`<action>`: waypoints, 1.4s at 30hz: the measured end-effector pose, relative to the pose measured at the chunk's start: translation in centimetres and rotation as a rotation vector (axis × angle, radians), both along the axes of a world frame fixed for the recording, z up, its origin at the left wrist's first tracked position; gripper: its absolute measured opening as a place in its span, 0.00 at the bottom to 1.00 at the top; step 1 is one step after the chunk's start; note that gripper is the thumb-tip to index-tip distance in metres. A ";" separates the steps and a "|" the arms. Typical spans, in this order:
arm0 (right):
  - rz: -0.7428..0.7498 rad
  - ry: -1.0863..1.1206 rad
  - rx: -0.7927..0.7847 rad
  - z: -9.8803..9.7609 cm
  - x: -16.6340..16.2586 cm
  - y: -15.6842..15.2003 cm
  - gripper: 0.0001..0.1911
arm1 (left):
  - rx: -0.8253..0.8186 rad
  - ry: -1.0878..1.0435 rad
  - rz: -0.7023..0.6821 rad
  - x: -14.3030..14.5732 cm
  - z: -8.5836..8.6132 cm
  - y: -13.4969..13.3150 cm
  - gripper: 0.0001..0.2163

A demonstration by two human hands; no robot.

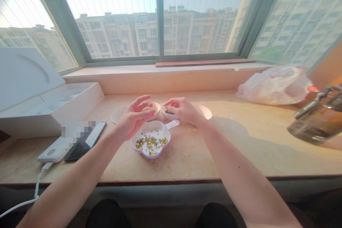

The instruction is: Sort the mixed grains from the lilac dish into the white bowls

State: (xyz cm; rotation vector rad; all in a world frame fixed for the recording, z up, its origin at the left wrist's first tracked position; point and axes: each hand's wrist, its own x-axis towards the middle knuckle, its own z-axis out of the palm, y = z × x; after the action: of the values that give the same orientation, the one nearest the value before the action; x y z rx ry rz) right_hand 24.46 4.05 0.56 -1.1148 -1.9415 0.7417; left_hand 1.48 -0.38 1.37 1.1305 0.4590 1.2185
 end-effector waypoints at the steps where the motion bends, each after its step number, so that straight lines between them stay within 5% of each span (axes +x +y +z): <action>1: 0.016 0.040 0.000 0.2 -0.3 -0.4 0.16 | -0.028 -0.013 0.008 0.0 0.0 0.1 0.24; 9: 0.223 0.203 -0.115 0.6 -2.8 -2.1 0.19 | -0.064 0.129 0.113 0.2 -1.1 0.6 0.26; 21: 0.141 0.049 0.079 -1.2 -3.3 -1.0 0.16 | 0.013 0.475 0.230 0.4 -2.0 0.9 0.13; 24: 0.050 -0.030 0.163 -0.4 -2.3 -0.8 0.17 | 0.249 0.803 0.314 0.3 -2.2 0.8 0.07; 29: -0.231 -0.230 0.229 1.1 1.5 0.6 0.16 | 0.611 1.346 0.336 0.1 -3.1 0.8 0.12; 33: -0.459 -0.455 0.080 1.5 5.1 1.9 0.13 | 0.772 1.461 0.169 0.1 -3.7 1.1 0.14; 42: -0.560 -0.630 -0.272 1.5 7.4 2.7 0.08 | 0.838 1.554 0.105 0.5 -4.6 1.1 0.14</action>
State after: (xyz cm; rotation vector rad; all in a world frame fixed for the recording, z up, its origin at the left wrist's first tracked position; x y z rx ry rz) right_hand 31.84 6.73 2.04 -2.1442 -1.8765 0.3659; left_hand 1.95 0.70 -3.27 2.7394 1.1941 0.3187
